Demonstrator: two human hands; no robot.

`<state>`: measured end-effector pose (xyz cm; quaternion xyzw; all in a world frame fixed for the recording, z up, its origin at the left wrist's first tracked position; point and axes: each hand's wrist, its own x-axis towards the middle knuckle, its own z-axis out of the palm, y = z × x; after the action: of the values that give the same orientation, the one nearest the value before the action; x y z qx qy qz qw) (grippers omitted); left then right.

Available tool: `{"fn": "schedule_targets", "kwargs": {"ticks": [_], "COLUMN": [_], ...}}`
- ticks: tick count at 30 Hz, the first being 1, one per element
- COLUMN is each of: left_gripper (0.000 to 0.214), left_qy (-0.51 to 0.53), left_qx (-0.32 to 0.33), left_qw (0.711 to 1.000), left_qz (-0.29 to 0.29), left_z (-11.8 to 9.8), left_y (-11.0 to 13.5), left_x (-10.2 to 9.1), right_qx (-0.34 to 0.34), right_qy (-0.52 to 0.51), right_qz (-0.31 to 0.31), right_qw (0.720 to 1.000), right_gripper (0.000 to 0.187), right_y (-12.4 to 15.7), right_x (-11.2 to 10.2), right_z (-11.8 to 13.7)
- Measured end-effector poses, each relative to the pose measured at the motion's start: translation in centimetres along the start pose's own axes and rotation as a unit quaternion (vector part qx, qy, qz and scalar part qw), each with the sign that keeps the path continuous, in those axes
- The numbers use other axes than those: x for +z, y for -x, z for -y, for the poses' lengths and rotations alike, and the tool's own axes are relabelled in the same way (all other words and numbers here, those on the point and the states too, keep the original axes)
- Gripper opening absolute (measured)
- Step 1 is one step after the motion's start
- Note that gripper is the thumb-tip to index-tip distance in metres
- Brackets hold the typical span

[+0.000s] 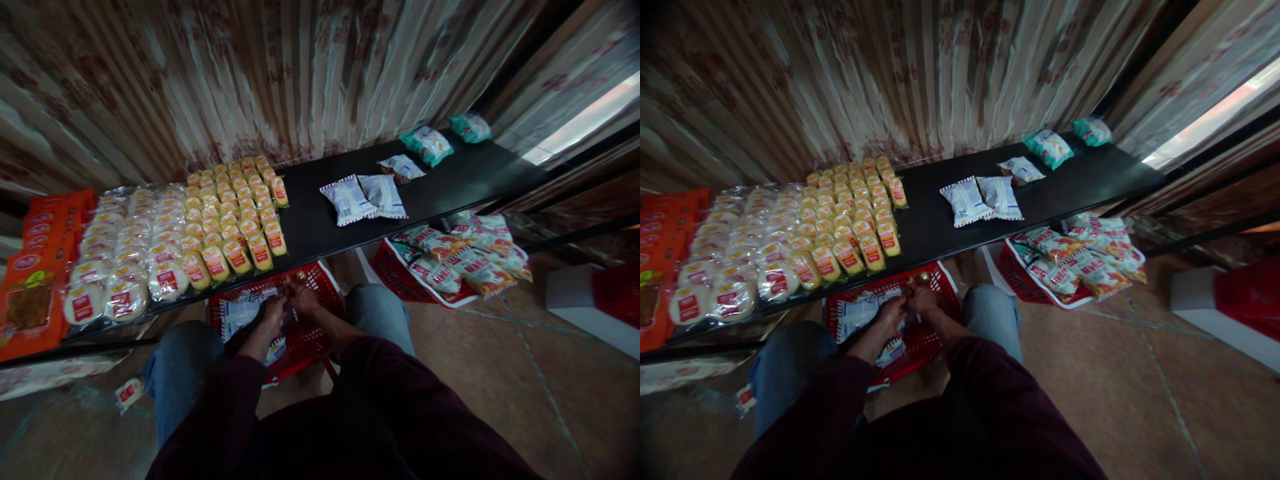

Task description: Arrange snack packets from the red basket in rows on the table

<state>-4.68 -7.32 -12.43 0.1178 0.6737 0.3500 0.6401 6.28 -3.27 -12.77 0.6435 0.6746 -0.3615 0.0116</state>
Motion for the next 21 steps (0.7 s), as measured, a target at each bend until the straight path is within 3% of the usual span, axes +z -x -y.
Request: {"fn": "schedule_targets", "kwargs": {"ticks": [16,21], "left_gripper": [0.032,0.035], "left_qy": [0.037,0.021], "left_qx": [0.037,0.03], "left_qw": [0.998,0.999], "left_qz": [0.024,0.031], "left_z": [-0.7,-0.8], "left_y": [1.7,2.2], "left_x": [-0.3,-0.5], "right_qx": [0.061,0.036], "right_qy": [-0.175,-0.254], "right_qz": [-0.024,-0.023], "right_qw": [0.982,0.966], "right_gripper": [0.02,0.022], "right_y": [0.3,0.2], "right_x": [0.6,1.0], "right_z": [-0.3,-0.4]}}
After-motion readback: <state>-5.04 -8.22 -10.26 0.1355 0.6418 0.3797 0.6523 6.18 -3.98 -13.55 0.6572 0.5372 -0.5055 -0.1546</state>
